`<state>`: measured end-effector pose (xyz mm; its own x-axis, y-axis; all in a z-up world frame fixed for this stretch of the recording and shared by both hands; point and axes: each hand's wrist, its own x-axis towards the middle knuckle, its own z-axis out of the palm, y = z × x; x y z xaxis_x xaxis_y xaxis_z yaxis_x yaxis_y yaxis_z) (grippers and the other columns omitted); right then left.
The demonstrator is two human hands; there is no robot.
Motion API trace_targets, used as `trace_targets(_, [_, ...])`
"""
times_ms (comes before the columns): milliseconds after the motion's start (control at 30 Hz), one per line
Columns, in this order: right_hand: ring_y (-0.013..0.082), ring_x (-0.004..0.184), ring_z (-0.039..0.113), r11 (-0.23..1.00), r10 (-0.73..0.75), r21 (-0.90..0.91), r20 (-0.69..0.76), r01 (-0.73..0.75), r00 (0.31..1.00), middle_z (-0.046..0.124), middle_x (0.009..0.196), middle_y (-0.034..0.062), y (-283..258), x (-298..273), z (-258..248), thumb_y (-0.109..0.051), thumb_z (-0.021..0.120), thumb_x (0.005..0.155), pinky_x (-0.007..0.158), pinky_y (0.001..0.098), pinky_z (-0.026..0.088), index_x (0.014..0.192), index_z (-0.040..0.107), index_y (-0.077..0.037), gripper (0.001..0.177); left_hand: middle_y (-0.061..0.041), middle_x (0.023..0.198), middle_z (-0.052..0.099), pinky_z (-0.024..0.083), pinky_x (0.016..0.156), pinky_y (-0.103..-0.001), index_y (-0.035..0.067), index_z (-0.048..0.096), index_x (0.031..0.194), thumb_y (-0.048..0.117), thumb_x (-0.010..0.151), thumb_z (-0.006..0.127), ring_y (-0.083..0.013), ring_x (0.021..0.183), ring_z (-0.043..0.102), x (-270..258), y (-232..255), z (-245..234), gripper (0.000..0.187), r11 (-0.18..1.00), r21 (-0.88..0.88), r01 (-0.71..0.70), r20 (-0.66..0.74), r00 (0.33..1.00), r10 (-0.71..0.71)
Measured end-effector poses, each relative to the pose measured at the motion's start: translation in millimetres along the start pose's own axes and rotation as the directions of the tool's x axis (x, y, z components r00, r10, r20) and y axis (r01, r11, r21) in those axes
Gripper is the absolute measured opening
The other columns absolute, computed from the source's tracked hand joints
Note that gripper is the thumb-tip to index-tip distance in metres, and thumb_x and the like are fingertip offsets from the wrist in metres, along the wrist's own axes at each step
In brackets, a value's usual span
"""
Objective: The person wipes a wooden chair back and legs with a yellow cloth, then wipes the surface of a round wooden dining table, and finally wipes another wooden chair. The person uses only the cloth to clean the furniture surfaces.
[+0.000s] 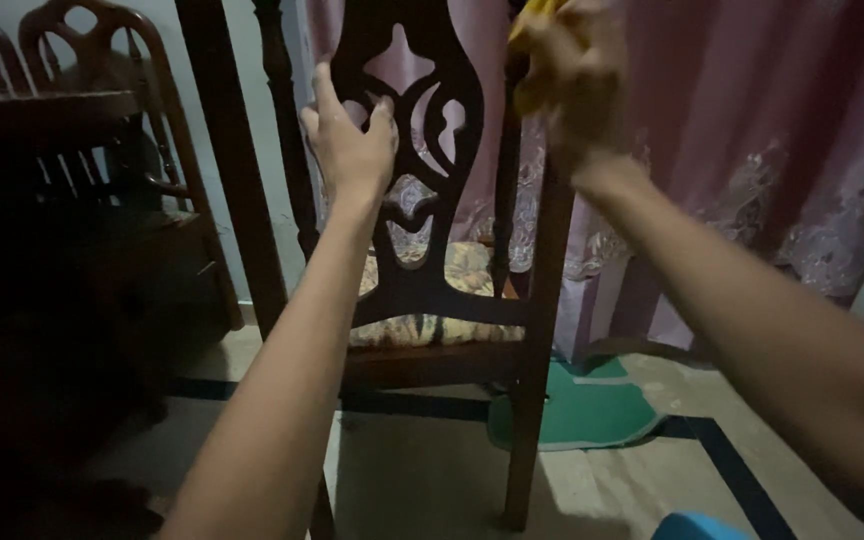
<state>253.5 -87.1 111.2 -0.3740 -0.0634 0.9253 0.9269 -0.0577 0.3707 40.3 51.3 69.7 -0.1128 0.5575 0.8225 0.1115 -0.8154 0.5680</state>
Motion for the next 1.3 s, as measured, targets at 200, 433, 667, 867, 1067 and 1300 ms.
trace_targets(200, [0.0257, 0.114, 0.069, 0.988, 0.074, 0.130, 0.083, -0.085, 0.994, 0.059, 0.132, 0.0082, 5.0, 5.6, -14.2, 0.001, 0.076, 0.105, 0.093, 0.0313, 0.062, 0.135, 0.069, -0.015, 0.034, -0.027, 0.143, 0.041, 0.049, 0.104, -0.054, 0.020, 0.021, 0.160, 0.032, 0.095, 0.072, -0.0446, 0.131, 0.053, -1.8, 2.5, -2.8, 0.083, 0.998, 0.043, 0.037, 0.043, 0.998, -0.039])
trace_targets(433, [0.0295, 0.124, 0.063, 0.905, 0.398, 0.132, 0.065, -0.403, 0.915, 0.052, 0.140, 0.0124, -47.7, -90.2, -40.8, -0.001, 0.078, 0.105, 0.095, 0.0351, 0.061, 0.134, 0.068, -0.013, 0.033, -0.029, 0.148, 0.039, 0.050, 0.111, -0.056, 0.020, 0.018, 0.162, 0.032, 0.101, 0.072, -0.0473, 0.137, 0.051, 0.3, -26.1, 9.8, 0.082, 0.993, 0.022, -0.114, 0.009, 0.993, 0.114])
trace_targets(667, [0.0252, 0.100, 0.065, 0.835, 0.502, -0.017, 0.430, -0.549, 0.750, 0.053, 0.122, 0.0158, -68.6, -152.5, -73.5, 0.003, 0.073, 0.088, 0.081, 0.0324, 0.061, 0.120, 0.072, -0.013, 0.036, -0.033, 0.149, 0.032, 0.051, 0.105, -0.057, 0.020, 0.016, 0.162, 0.033, 0.101, 0.070, -0.0506, 0.138, 0.045, -1.2, -7.9, 0.7, 0.082, 1.000, 0.029, 0.001, 0.067, 0.998, -0.003])
trace_targets(867, [0.0261, 0.113, 0.065, 0.862, 0.467, 0.121, 0.185, -0.491, 0.865, 0.057, 0.125, 0.0095, -6.3, -97.8, -31.1, 0.002, 0.074, 0.097, 0.091, 0.0320, 0.062, 0.134, 0.066, -0.013, 0.040, -0.030, 0.145, 0.038, 0.049, 0.109, -0.057, 0.021, 0.018, 0.162, 0.034, 0.099, 0.072, -0.0490, 0.138, 0.048, 2.4, -13.5, 4.4, 0.084, 0.999, 0.035, -0.011, 0.037, 0.999, 0.010])
trace_targets(1067, [0.0309, 0.121, 0.063, 0.851, 0.464, 0.161, 0.214, -0.499, 0.860, 0.052, 0.131, 0.0142, -37.3, -107.6, -53.6, 0.003, 0.073, 0.093, 0.096, 0.0366, 0.059, 0.132, 0.068, -0.013, 0.042, -0.034, 0.143, 0.036, 0.045, 0.110, -0.059, 0.020, 0.017, 0.163, 0.034, 0.100, 0.074, -0.0513, 0.136, 0.046, 5.7, -32.3, 18.0, 0.086, 0.996, 0.068, -0.054, -0.017, 0.998, 0.056])
trace_targets(1300, [0.0231, 0.105, 0.066, 0.718, 0.598, 0.097, 0.421, -0.689, 0.682, 0.060, 0.119, 0.0107, -62.6, -173.1, -74.3, -0.001, 0.073, 0.089, 0.086, 0.0320, 0.064, 0.121, 0.075, -0.020, 0.037, -0.028, 0.140, 0.043, 0.051, 0.109, -0.056, 0.021, 0.016, 0.164, 0.029, 0.098, 0.073, -0.0463, 0.133, 0.054, 1.1, -22.4, 8.0, 0.088, 0.998, -0.018, -0.065, 0.013, 0.998, 0.065])
